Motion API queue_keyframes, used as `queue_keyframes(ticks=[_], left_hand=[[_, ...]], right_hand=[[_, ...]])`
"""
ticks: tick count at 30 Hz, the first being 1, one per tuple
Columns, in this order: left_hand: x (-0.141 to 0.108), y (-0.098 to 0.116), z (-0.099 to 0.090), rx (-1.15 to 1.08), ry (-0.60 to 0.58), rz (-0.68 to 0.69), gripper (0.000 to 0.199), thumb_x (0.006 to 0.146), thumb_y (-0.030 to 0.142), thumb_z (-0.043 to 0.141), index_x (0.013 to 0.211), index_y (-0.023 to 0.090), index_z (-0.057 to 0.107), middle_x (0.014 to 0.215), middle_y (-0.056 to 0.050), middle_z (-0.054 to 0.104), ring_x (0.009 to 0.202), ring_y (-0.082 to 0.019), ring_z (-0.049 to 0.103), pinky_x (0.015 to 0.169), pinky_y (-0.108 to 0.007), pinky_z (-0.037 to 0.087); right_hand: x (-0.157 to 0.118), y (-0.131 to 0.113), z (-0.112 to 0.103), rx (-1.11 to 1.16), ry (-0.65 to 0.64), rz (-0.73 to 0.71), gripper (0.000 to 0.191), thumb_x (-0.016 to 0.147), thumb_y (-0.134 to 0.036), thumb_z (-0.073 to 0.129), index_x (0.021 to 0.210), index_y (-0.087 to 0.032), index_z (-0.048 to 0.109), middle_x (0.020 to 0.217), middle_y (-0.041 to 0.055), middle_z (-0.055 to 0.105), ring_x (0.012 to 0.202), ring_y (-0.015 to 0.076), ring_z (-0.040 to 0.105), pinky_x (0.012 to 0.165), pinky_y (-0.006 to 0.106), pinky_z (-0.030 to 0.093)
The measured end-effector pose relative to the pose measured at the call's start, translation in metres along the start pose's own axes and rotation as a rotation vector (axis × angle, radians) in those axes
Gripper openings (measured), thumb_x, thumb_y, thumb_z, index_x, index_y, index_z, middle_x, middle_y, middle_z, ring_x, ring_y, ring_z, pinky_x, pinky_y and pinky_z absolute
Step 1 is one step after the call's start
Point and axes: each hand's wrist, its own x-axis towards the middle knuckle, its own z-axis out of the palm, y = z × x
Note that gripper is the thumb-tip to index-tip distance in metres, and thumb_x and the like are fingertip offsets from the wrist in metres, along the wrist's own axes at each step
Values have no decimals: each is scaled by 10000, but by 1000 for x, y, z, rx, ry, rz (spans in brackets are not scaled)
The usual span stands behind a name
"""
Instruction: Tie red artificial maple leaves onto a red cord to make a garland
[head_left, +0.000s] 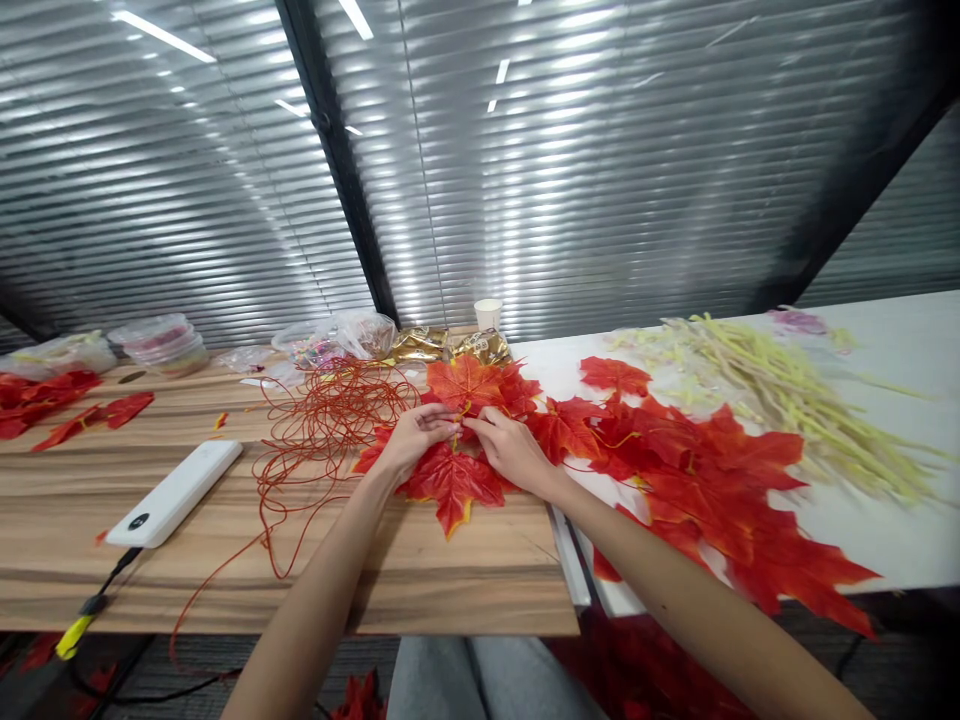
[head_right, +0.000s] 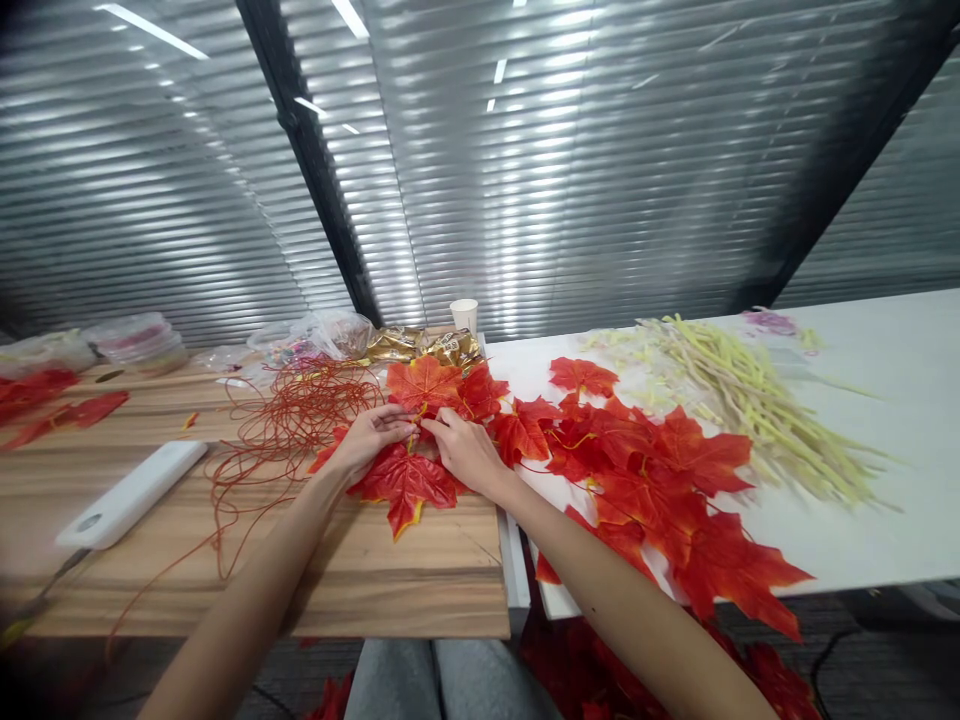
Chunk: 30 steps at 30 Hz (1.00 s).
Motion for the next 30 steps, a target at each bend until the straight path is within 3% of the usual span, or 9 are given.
queue_keyframes(ticks=[14, 18, 30], left_hand=[[2, -2, 0, -3, 5, 12, 332, 498, 149, 786, 776, 94, 613, 748, -39, 661, 700, -107, 605, 695, -225, 480], [0, -1, 3, -103, -3, -26, 359, 471, 148, 797, 757, 100, 584, 739, -36, 652, 670, -130, 614, 637, -256, 504], [1, -4, 3, -147, -17, -50, 409, 488, 147, 791, 829, 99, 571, 730, -26, 624, 623, -97, 599, 545, -177, 440]], right_hand=[[0, 0, 1, 20, 38, -31, 310, 866, -128, 370, 1101, -169, 568, 910, 68, 552, 774, 135, 533, 681, 235, 439], [0, 0, 1, -12, 35, -37, 300, 867, -139, 373, 1085, -163, 578, 909, 71, 555, 762, 133, 536, 665, 229, 437], [2, -6, -7, -175, -101, -53, 319, 844, -102, 382, 1103, -161, 560, 920, 83, 549, 750, 140, 541, 590, 218, 405]])
